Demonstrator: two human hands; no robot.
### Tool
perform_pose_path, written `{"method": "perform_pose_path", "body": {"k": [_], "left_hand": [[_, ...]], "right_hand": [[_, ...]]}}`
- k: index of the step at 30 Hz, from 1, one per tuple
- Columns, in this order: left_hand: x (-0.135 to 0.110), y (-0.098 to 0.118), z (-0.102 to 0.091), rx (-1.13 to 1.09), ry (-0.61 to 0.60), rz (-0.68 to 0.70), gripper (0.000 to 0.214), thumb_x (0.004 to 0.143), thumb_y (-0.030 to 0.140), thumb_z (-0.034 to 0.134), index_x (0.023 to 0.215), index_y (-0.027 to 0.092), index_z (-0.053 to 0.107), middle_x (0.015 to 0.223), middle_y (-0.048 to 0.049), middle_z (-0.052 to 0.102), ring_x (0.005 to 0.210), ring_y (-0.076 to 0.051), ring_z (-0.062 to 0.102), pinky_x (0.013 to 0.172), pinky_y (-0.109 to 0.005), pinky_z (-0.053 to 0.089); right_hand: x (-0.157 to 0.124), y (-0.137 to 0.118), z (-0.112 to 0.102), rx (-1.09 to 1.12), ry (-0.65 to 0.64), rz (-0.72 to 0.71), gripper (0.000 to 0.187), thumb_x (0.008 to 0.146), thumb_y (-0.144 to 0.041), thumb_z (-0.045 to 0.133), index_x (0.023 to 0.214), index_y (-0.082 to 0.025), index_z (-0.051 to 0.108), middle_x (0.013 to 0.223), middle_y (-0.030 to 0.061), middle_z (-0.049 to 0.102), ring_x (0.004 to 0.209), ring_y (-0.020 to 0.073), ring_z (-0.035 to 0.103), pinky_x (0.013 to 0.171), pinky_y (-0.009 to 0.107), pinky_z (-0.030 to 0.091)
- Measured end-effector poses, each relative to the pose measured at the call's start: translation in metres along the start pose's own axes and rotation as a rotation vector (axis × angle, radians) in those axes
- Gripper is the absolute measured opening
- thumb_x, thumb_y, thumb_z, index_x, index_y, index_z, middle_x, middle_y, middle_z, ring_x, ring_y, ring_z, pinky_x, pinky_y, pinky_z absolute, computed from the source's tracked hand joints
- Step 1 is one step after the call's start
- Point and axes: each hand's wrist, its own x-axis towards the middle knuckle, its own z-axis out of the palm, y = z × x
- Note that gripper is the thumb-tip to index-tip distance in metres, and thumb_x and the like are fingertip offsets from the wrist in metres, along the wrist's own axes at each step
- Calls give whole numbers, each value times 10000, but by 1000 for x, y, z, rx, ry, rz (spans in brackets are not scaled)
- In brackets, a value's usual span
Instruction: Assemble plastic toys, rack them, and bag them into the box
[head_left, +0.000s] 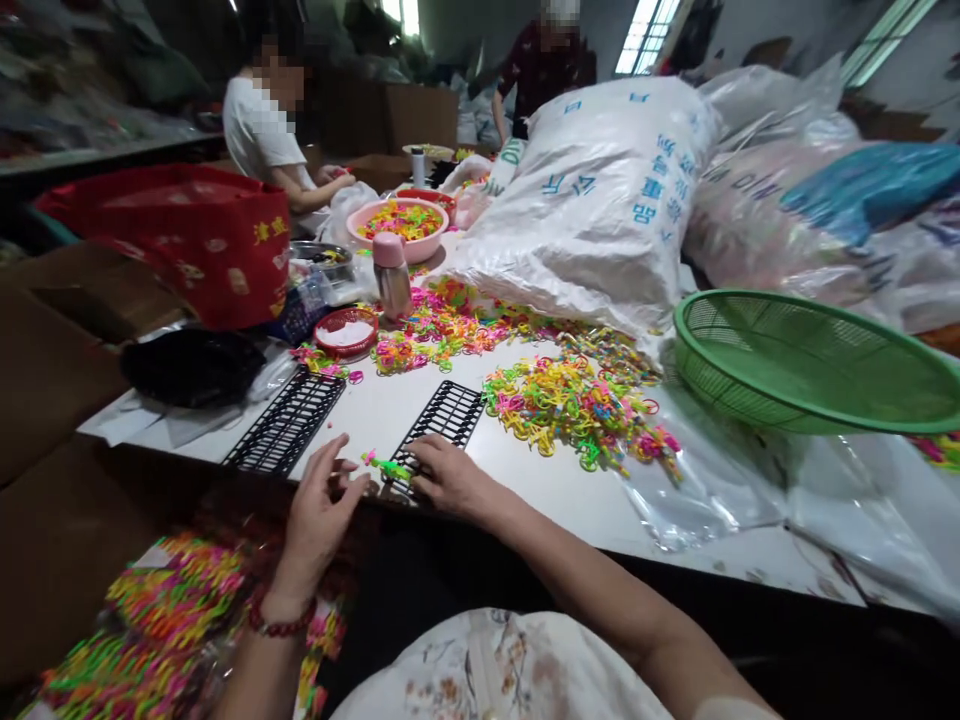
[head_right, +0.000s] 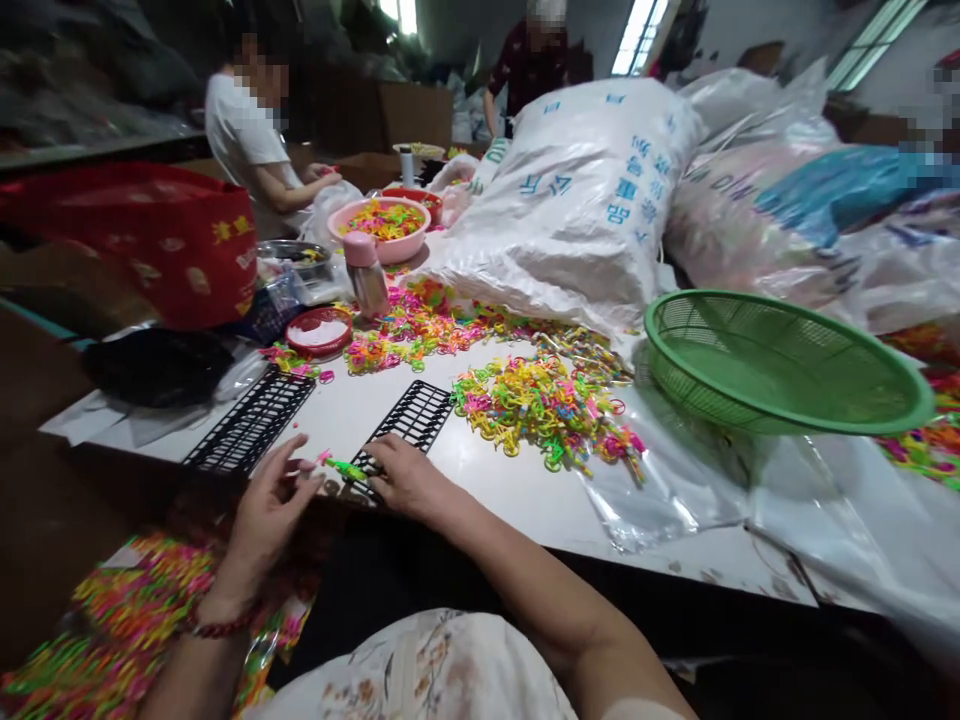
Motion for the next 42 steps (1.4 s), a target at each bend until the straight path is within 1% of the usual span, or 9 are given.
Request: {"method": "perform_pose_path", "body": {"k": [4, 8, 12, 16, 21, 24, 30, 35, 42], "left_hand": [[-21, 30, 9, 259, 315, 142, 528, 869, 409, 599, 1351, 215, 510, 1241, -138, 559, 1092, -271, 575, 933, -447, 510], [-27, 45, 34, 396, 279, 316, 722, 844, 458, 646, 1439, 144, 384, 1398, -216, 440, 1332, -365, 392, 1104, -572, 338], [-19, 42, 56, 423, 251, 381, 615, 902, 356, 580, 1427, 109, 375, 1388, -235, 439, 1379, -365, 345, 1121, -574, 321], [-11, 32, 57, 380, 192, 386, 507, 932, 274, 504, 1401, 111, 403, 1355, -222, 466, 1330, -324, 422, 1089, -529, 396], [2, 19, 36, 322, 50, 380, 471, 939, 262, 483, 1394, 157, 422, 1315, -172, 521, 1267, -270, 496, 1068, -468, 440], [4, 18, 28, 318, -2, 414, 500, 939, 245, 495, 1421, 164, 386, 1344, -167, 512, 1290, -252, 483, 1082, -449, 432], [-7, 24, 29, 335, 134, 421, 505, 925, 195, 538, 1408, 148, 400, 1365, -182, 502, 1324, -247, 449, 1116, -453, 401], [-13, 23, 30, 354, 146, 409, 489, 931, 178, 523, 1405, 144, 410, 1345, -185, 522, 1308, -249, 470, 1098, -448, 429], [-13, 18, 31, 341, 153, 383, 502, 931, 193, 529, 1416, 149, 405, 1356, -180, 519, 1316, -248, 467, 1100, -446, 431]], "right_hand": [[-47, 13, -72, -275, 124, 212, 139, 912, -222, 540, 967, -207, 667, 970, 84, 649, 841, 187, 617, 748, 289, 476], [-78, 37, -122, -686, 297, 640, 283, 919, -419, 566, 790, -183, 652, 761, 96, 656, 664, 202, 604, 614, 292, 385], [-78, 52, -129, -823, 292, 805, 316, 899, -457, 589, 743, -188, 646, 721, 111, 676, 649, 206, 612, 590, 288, 338], [-76, 63, -125, -691, 336, 817, 276, 902, -401, 558, 743, -197, 657, 739, 96, 686, 673, 206, 614, 616, 293, 365], [-83, 62, -133, -500, 546, 591, 227, 861, -341, 521, 757, -190, 654, 813, 100, 655, 790, 223, 602, 747, 326, 444], [-68, 48, -118, -216, 571, 475, 208, 853, -363, 524, 870, -194, 644, 842, 82, 639, 793, 214, 599, 748, 339, 475], [-1, 9, -27, 619, 181, 397, 229, 795, -414, 630, 891, -215, 568, 749, -9, 594, 650, 145, 564, 637, 289, 504], [38, 7, 16, 464, -37, 260, 100, 792, -291, 596, 826, -199, 618, 794, 1, 637, 741, 151, 577, 698, 265, 459], [55, 17, 21, 203, -218, 78, 105, 755, -124, 511, 732, -176, 600, 712, -3, 631, 687, 131, 541, 649, 210, 379]]}}
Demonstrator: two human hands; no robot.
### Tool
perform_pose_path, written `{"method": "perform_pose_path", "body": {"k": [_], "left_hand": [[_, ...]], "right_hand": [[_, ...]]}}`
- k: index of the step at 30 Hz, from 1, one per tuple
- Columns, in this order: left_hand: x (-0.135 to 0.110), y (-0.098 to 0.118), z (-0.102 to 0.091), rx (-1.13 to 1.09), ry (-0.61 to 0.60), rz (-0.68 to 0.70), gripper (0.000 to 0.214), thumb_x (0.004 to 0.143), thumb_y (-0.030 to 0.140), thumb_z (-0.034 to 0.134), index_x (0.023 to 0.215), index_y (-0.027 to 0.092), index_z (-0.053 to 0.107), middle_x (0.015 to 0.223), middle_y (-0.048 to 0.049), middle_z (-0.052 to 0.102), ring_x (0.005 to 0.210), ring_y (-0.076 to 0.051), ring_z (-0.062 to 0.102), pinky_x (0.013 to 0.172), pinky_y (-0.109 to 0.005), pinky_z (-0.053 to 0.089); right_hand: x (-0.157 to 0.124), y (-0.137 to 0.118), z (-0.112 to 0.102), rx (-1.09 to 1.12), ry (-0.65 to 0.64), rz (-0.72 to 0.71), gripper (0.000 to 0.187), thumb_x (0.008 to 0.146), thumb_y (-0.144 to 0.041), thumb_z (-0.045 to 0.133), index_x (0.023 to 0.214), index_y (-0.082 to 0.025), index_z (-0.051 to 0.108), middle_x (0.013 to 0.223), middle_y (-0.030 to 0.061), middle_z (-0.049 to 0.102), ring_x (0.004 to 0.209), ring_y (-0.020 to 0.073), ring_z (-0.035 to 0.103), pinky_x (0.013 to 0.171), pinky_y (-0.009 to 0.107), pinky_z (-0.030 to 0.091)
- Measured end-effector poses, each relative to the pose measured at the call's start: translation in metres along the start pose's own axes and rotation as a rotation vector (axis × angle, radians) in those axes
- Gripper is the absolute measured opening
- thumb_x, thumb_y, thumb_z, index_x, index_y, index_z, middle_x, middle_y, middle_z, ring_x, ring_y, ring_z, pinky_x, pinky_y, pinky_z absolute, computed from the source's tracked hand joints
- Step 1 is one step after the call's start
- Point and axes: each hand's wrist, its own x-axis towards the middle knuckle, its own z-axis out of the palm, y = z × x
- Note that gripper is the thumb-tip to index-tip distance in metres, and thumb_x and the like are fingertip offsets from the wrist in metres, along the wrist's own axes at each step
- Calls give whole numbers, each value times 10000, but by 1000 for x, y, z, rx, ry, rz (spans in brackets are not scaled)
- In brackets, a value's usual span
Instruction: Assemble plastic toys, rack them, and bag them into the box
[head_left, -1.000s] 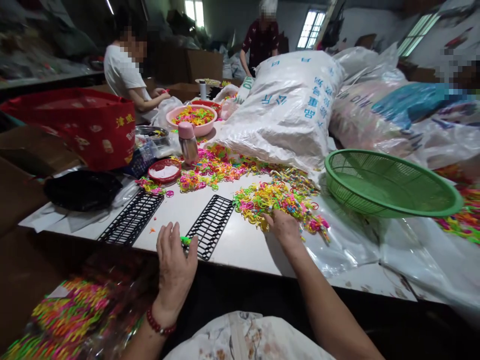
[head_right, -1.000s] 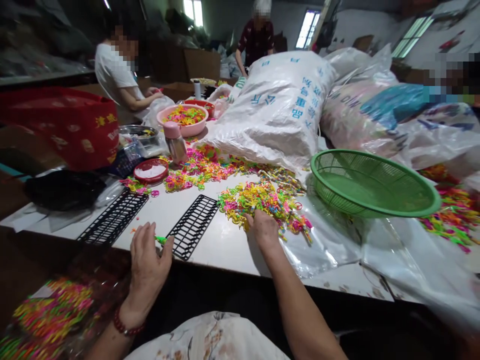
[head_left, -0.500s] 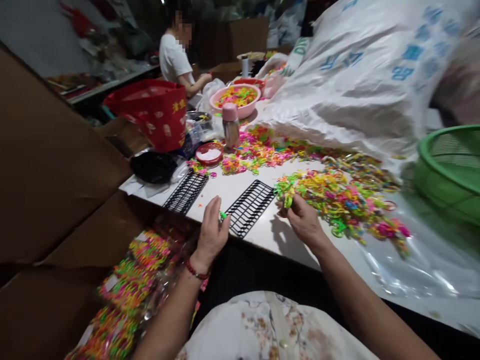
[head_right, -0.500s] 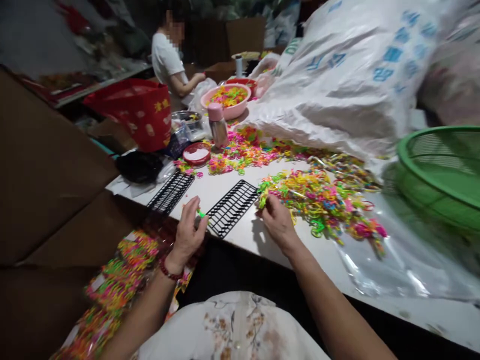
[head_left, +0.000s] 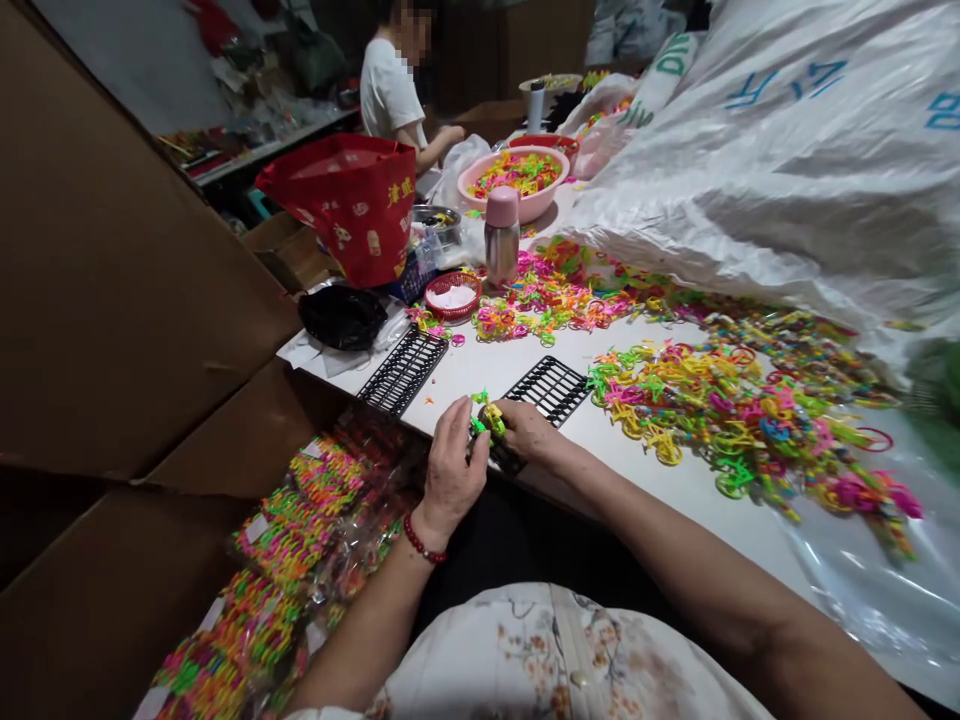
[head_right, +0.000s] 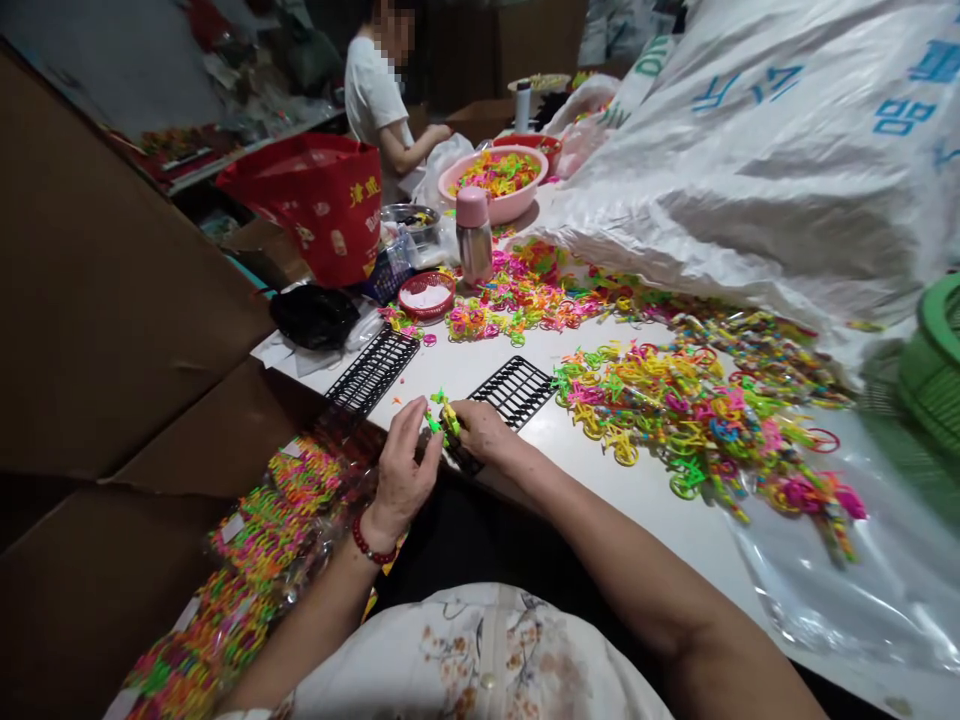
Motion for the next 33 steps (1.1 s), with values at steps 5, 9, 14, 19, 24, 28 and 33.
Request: {"method": "perform_pose_path", "body": {"k": [5, 9, 14, 19, 24, 28, 33], "left_hand": [[2, 1, 0, -15, -4, 1, 505, 932, 193, 532, 1418, 149, 403, 1354, -175, 521, 1311, -240, 466, 1104, -437, 426], [2, 1, -3, -26, -24, -4, 503, 933, 208, 531, 1417, 154, 403, 1350, -172, 521, 1304, -241, 471, 1102, -439, 425], [3, 2, -8, 0, -58, -11, 544, 937, 222, 525, 1451, 158, 358, 1394, -186, 476, 1341, -246, 435, 1100, -434, 420], [9, 4, -10, 174, -246, 167, 565, 945, 217, 504, 1485, 225, 337, 1565, -139, 305, 1470, -307, 211, 1177, -580, 209], [10, 2, -1, 187, -229, 186, 564, 950, 199, 484, 1490, 200, 322, 1509, -125, 417, 1477, -298, 198, 1174, -595, 204], [10, 1, 1, 166, -151, 228, 550, 935, 217, 530, 1460, 192, 366, 1468, -146, 468, 1464, -313, 241, 1162, -625, 213], [11, 0, 7, 89, -84, 260, 477, 922, 192, 545, 1387, 185, 438, 1405, -153, 532, 1424, -320, 336, 1132, -625, 307]], "right_hand": [[6, -2, -8, -91, -114, -22, 142, 728, -98, 534, 798, -159, 641, 776, 17, 668, 711, 136, 558, 650, 203, 372], [11, 0, -15, -99, -194, -20, 159, 758, -86, 514, 813, -156, 646, 753, 3, 666, 721, 135, 563, 657, 199, 373], [14, 7, -15, -210, -229, -116, 105, 746, -90, 566, 796, -152, 633, 791, 31, 639, 705, 139, 549, 657, 214, 384], [12, 6, 1, -243, -181, -143, 140, 732, -70, 582, 821, -162, 639, 820, 35, 635, 746, 155, 561, 687, 232, 425], [-20, 5, -16, -173, 22, -84, 220, 825, -134, 600, 1039, -174, 634, 957, 50, 647, 858, 163, 591, 781, 260, 465], [-82, 10, -79, -491, 318, 183, 218, 876, -125, 531, 1061, -173, 636, 1070, 99, 595, 863, 172, 573, 765, 274, 458], [-127, 23, -150, -1064, 363, 520, 212, 887, -108, 456, 945, -118, 660, 961, 146, 562, 736, 194, 521, 646, 303, 390]]}}
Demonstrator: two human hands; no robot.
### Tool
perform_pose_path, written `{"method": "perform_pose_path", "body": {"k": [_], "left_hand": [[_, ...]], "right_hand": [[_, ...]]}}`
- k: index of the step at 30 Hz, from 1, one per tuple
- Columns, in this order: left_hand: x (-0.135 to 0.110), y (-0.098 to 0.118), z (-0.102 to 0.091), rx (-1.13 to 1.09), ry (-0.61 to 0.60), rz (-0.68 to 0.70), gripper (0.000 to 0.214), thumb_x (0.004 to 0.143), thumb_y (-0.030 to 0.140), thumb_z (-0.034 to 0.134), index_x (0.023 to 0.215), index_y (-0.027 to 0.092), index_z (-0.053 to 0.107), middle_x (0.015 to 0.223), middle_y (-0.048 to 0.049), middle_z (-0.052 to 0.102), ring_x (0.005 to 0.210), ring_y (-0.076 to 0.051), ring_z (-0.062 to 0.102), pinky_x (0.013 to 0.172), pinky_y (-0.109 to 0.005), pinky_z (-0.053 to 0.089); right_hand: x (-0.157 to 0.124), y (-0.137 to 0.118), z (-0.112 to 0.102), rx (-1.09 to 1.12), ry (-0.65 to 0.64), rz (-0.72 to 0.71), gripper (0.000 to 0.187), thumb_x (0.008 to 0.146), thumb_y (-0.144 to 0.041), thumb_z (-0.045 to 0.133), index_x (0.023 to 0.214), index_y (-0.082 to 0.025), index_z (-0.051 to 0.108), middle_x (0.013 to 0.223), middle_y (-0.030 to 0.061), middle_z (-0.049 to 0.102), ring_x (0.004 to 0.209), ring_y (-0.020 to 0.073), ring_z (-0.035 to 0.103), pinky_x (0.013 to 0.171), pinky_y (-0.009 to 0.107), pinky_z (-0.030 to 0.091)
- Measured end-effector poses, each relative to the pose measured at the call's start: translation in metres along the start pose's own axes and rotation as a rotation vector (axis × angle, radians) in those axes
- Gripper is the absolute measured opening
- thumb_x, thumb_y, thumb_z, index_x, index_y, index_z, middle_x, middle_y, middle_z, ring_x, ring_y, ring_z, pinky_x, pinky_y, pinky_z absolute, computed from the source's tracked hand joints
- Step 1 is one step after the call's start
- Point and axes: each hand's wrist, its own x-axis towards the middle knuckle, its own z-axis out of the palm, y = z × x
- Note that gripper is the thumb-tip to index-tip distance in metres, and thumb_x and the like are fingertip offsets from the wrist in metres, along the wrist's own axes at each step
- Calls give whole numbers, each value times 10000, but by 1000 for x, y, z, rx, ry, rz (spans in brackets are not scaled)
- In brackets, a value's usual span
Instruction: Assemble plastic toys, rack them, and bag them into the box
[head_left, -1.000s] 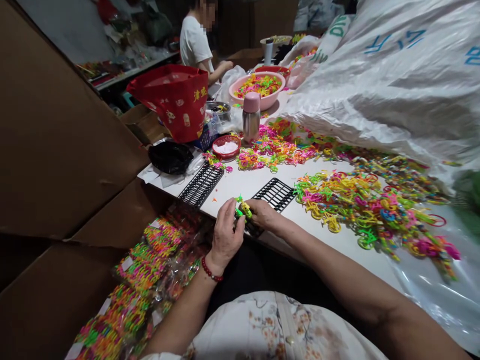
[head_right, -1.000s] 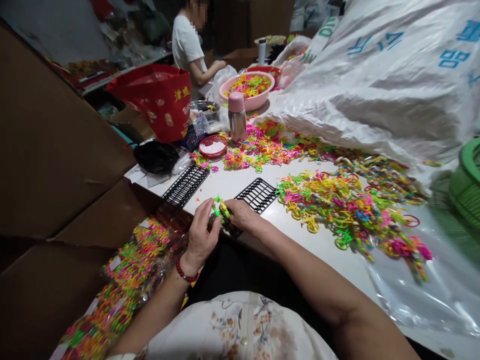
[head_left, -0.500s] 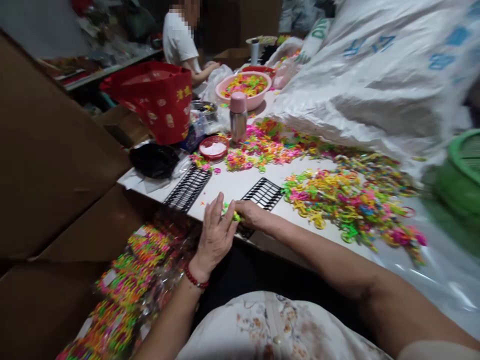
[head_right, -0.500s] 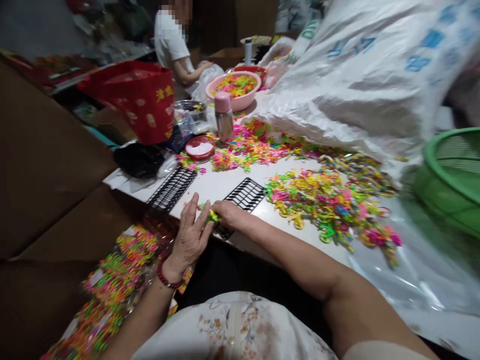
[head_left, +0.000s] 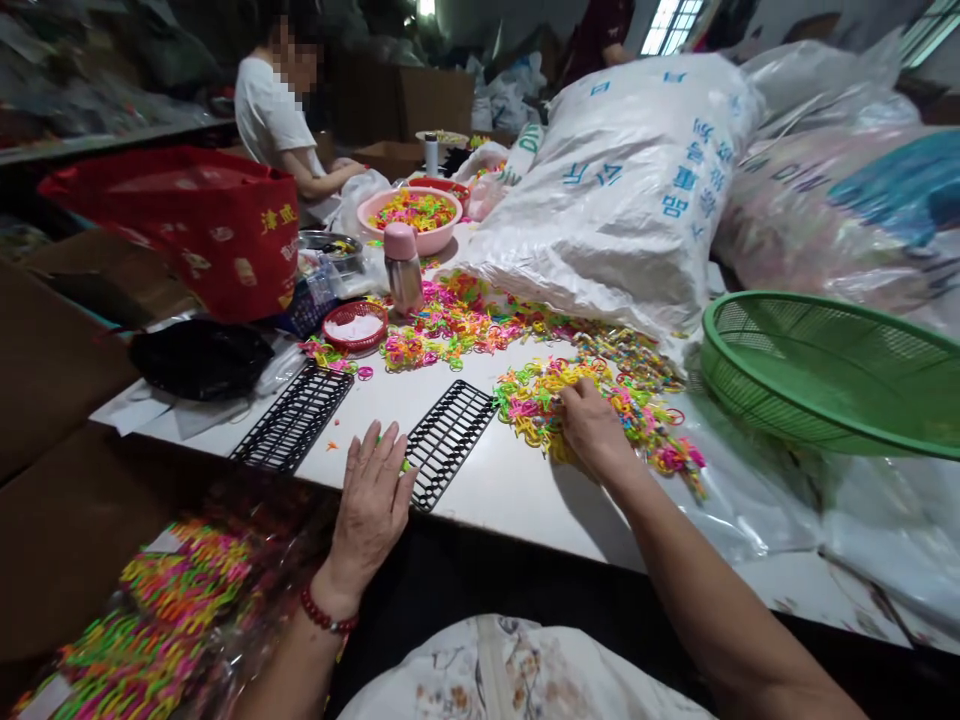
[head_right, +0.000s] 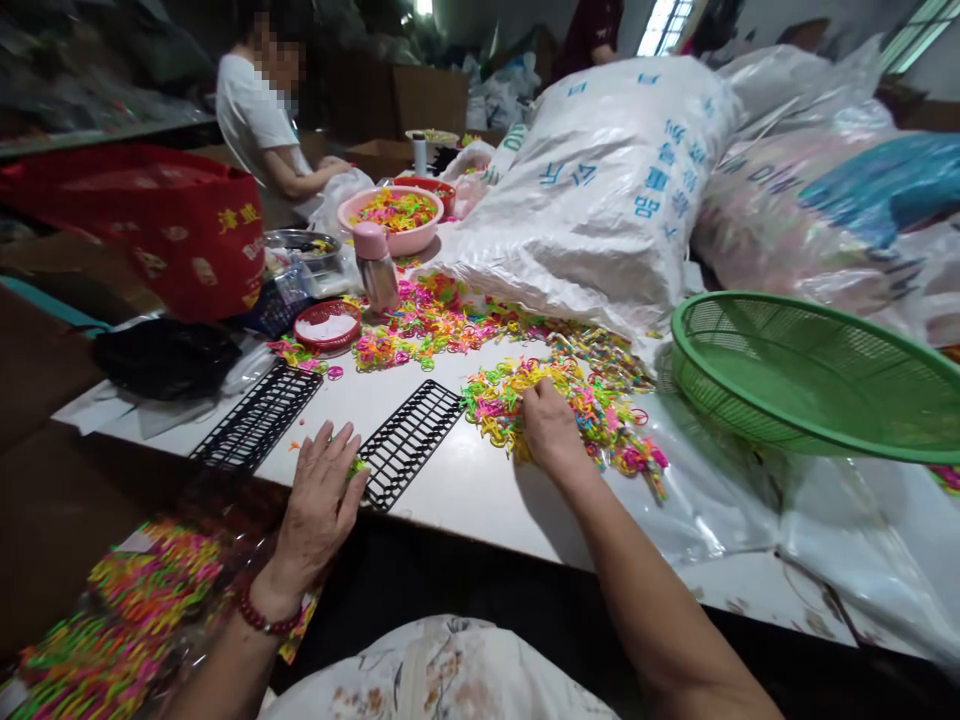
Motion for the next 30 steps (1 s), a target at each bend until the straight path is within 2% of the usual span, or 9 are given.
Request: {"method": "perform_pose_path", "body": {"k": [4, 7, 9, 11, 14, 17, 20, 25, 30], "left_hand": [[3, 0, 0, -55, -28, -20, 395, 919, 164, 531, 1310, 187, 480, 1358, -137, 565, 1413, -297, 362, 1116, -581, 384], [5, -3, -8, -85, -68, -23, 334, 919, 135, 509, 1249, 183, 503, 1340, -128, 573, 1411, -271, 367, 1127, -539, 402], [6, -6, -13, -88, -89, -24, 309, 922, 124, 492, 1225, 184, 511, 1346, -125, 567, 1408, -262, 371, 1129, -529, 405], [6, -9, -17, -91, -104, -25, 310, 926, 121, 482, 1229, 184, 510, 1367, -126, 552, 1412, -255, 365, 1132, -523, 402], [4, -11, -19, -94, -115, -40, 385, 934, 118, 471, 1315, 172, 466, 1415, -137, 511, 1430, -246, 332, 1148, -511, 381], [3, -11, -19, -102, -121, -49, 509, 951, 114, 426, 1449, 171, 339, 1473, -147, 446, 1446, -240, 298, 1163, -505, 354], [2, -11, -19, -114, -122, -63, 585, 966, 129, 384, 1521, 189, 210, 1523, -147, 375, 1452, -239, 284, 1172, -502, 335], [1, -11, -17, -130, -132, -90, 606, 972, 136, 360, 1541, 190, 159, 1545, -148, 336, 1452, -236, 282, 1175, -492, 326], [2, -11, -15, -63, -192, -58, 599, 979, 205, 394, 1539, 198, 181, 1573, -143, 288, 1472, -261, 229, 1181, -536, 266]], "right_hand": [[9, 8, -2, -115, -101, -7, 198, 872, -89, 452, 857, -117, 648, 869, 153, 571, 702, 207, 518, 619, 316, 347], [13, -11, 0, 5, -33, 4, 185, 886, -109, 433, 913, -124, 615, 835, 141, 585, 708, 219, 526, 624, 317, 337], [15, -38, 4, 238, 27, -13, 174, 918, -172, 417, 969, -146, 581, 807, 106, 589, 702, 212, 527, 629, 306, 345], [16, -74, 11, 556, -1, -31, 151, 930, -261, 439, 978, -175, 553, 775, 64, 591, 670, 189, 522, 619, 287, 361], [17, -134, 24, 1000, -159, -60, 163, 891, -360, 516, 905, -199, 534, 737, 17, 592, 640, 157, 520, 614, 258, 394], [19, -178, 40, 1203, -296, -203, 167, 860, -363, 538, 825, -200, 540, 731, -1, 589, 664, 142, 518, 643, 245, 414], [22, -196, 51, 1177, -324, -330, 177, 839, -349, 559, 756, -196, 527, 686, -16, 554, 644, 131, 474, 624, 232, 389], [26, -192, 54, 1024, -366, -444, 81, 824, -202, 526, 744, -193, 531, 655, -15, 551, 620, 129, 468, 598, 217, 361], [22, -194, 56, 912, -341, -624, 211, 728, -74, 543, 910, -171, 586, 902, 64, 650, 807, 177, 568, 744, 257, 431]]}}
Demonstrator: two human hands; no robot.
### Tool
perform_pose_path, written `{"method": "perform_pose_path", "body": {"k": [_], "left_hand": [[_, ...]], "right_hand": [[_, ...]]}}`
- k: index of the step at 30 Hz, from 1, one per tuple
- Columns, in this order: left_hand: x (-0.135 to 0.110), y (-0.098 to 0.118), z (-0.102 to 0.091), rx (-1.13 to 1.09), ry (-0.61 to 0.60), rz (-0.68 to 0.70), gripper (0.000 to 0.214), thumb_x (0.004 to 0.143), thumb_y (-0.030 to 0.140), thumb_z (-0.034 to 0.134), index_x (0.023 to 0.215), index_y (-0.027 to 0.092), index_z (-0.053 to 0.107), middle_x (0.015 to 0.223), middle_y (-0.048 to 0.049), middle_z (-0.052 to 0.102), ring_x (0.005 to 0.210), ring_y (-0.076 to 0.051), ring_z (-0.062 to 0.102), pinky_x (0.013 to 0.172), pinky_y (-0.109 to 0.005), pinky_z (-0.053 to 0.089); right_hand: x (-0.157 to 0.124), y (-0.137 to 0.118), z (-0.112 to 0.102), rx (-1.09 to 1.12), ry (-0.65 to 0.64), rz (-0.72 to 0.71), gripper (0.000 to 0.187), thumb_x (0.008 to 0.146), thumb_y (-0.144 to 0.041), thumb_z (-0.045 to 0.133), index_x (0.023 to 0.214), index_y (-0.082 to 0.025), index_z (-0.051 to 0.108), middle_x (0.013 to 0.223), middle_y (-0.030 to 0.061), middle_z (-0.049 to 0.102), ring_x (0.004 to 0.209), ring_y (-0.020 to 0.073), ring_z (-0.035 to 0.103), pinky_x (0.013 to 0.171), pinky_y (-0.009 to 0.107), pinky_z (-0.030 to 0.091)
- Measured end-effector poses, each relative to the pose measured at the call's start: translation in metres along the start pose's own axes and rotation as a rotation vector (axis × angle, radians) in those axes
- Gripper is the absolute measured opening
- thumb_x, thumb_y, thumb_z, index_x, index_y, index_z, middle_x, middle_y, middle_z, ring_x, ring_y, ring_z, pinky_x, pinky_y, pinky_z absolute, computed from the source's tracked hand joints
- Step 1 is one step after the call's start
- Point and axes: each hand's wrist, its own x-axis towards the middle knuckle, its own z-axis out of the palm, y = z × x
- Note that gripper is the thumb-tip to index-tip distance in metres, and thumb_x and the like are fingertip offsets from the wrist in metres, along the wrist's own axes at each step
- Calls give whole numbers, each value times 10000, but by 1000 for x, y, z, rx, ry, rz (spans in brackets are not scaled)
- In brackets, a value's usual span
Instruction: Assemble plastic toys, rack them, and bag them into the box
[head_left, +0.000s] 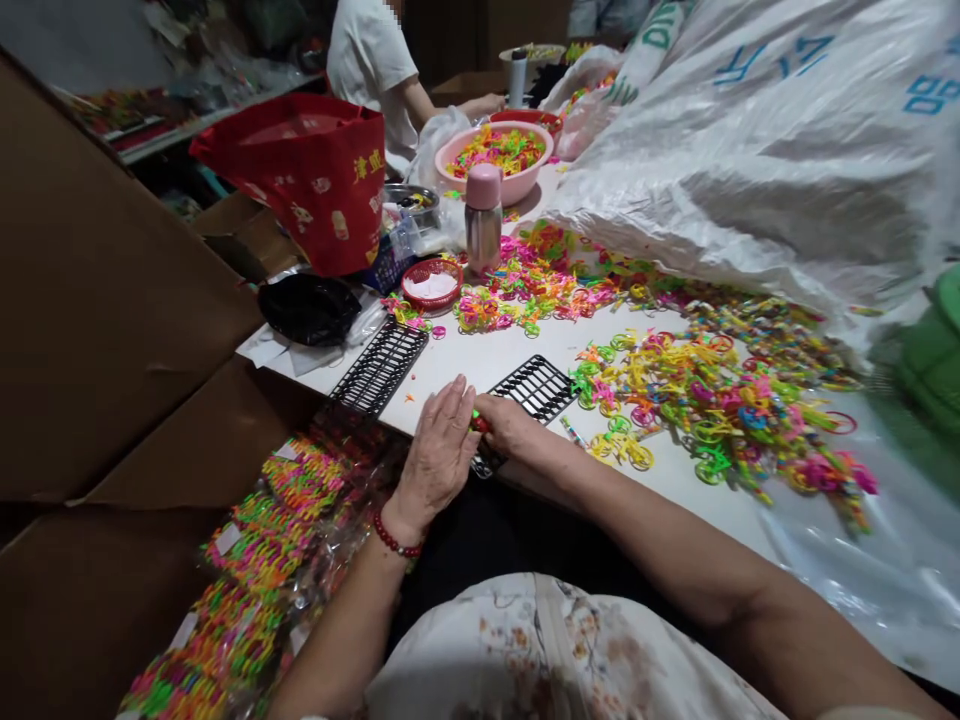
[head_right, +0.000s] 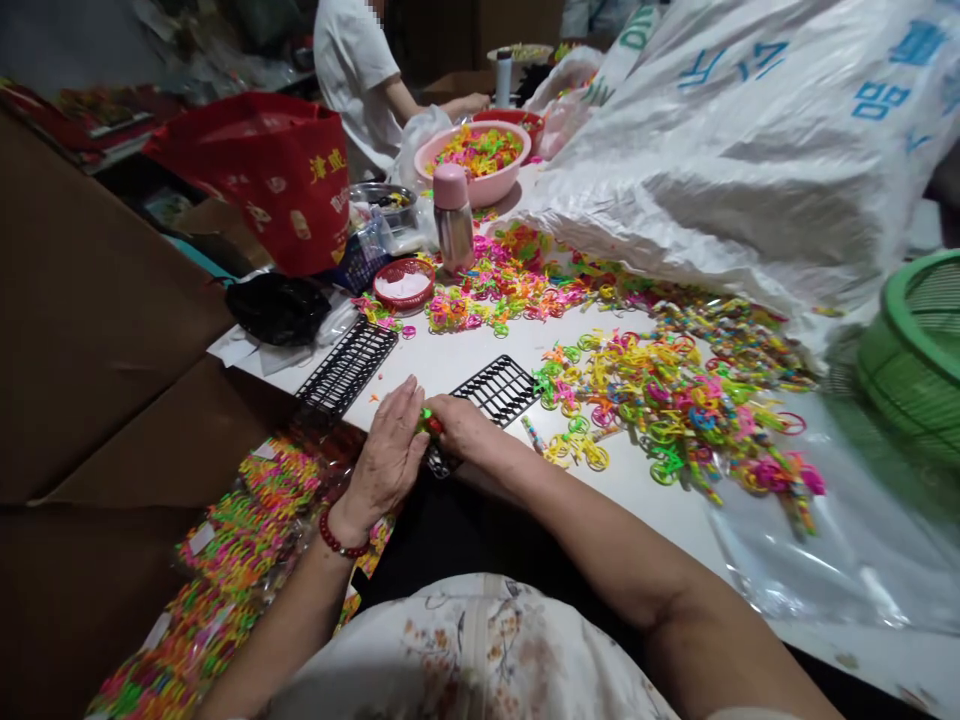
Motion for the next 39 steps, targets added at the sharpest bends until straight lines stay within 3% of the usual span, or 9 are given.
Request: {"method": "perform_pose_path", "body": {"k": [5, 10, 13, 17, 20, 23, 31, 35, 39], "left_hand": [[3, 1, 0, 128, -35, 13, 541, 965, 253, 459, 1488, 215, 327, 1529, -105, 390, 1476, -270, 213, 1196, -573, 150], [6, 0, -4, 139, -22, 9, 491, 971, 292, 463, 1449, 222, 378, 1499, -120, 434, 1473, -276, 229, 1183, -616, 95], [9, -2, 0, 101, -1, 4, 448, 958, 318, 495, 1389, 212, 432, 1492, -132, 440, 1471, -286, 232, 1175, -625, 123], [13, -4, 4, 43, 47, -8, 313, 941, 314, 523, 1232, 197, 519, 1489, -140, 436, 1460, -282, 257, 1170, -599, 206], [13, -8, -3, -5, 52, 3, 225, 946, 266, 496, 1153, 194, 544, 1487, -136, 434, 1448, -267, 286, 1162, -561, 273], [11, -14, -14, -11, 28, 0, 199, 946, 233, 480, 1124, 193, 560, 1462, -124, 468, 1437, -255, 311, 1170, -557, 264], [4, -18, -16, 92, -7, -1, 363, 961, 206, 455, 1323, 194, 482, 1498, -139, 428, 1456, -241, 279, 1187, -589, 163], [3, -17, -15, 110, -13, -5, 386, 965, 214, 458, 1350, 193, 457, 1502, -145, 421, 1449, -241, 296, 1189, -586, 167], [2, -17, -15, 121, -10, 3, 417, 961, 219, 473, 1375, 194, 428, 1505, -142, 417, 1444, -244, 305, 1189, -577, 187]], "right_hand": [[-5, -5, -5, -5, -7, -18, 241, 778, -91, 554, 1007, -139, 615, 962, 96, 639, 858, 193, 581, 783, 292, 457], [-60, 13, -59, -59, 181, 34, 286, 839, -76, 481, 1013, -172, 687, 1045, 92, 611, 912, 172, 568, 798, 277, 440], [-99, 29, -86, -272, 79, 134, 194, 815, -138, 544, 873, -180, 724, 935, 73, 584, 809, 174, 517, 712, 278, 400], [-123, 34, -97, -378, -80, 142, 166, 816, -159, 550, 820, -183, 715, 905, 69, 573, 776, 176, 477, 682, 280, 351], [-123, 29, -98, -550, -178, 132, 196, 851, -126, 502, 877, -177, 689, 935, 79, 572, 758, 172, 464, 676, 281, 330], [-117, 24, -93, -648, -183, 128, 221, 908, -113, 444, 943, -160, 657, 943, 93, 587, 774, 178, 489, 685, 286, 334], [-75, 15, -53, -476, -43, 163, 176, 963, -176, 431, 1075, -159, 566, 960, 81, 606, 784, 171, 559, 649, 263, 342], [-68, 12, -68, -697, 37, 198, 242, 891, -67, 458, 1068, -151, 600, 973, 110, 604, 766, 187, 547, 643, 282, 330], [-78, 18, -91, -838, 202, 206, 216, 914, -112, 437, 959, -160, 642, 898, 108, 620, 729, 194, 532, 648, 298, 328]]}}
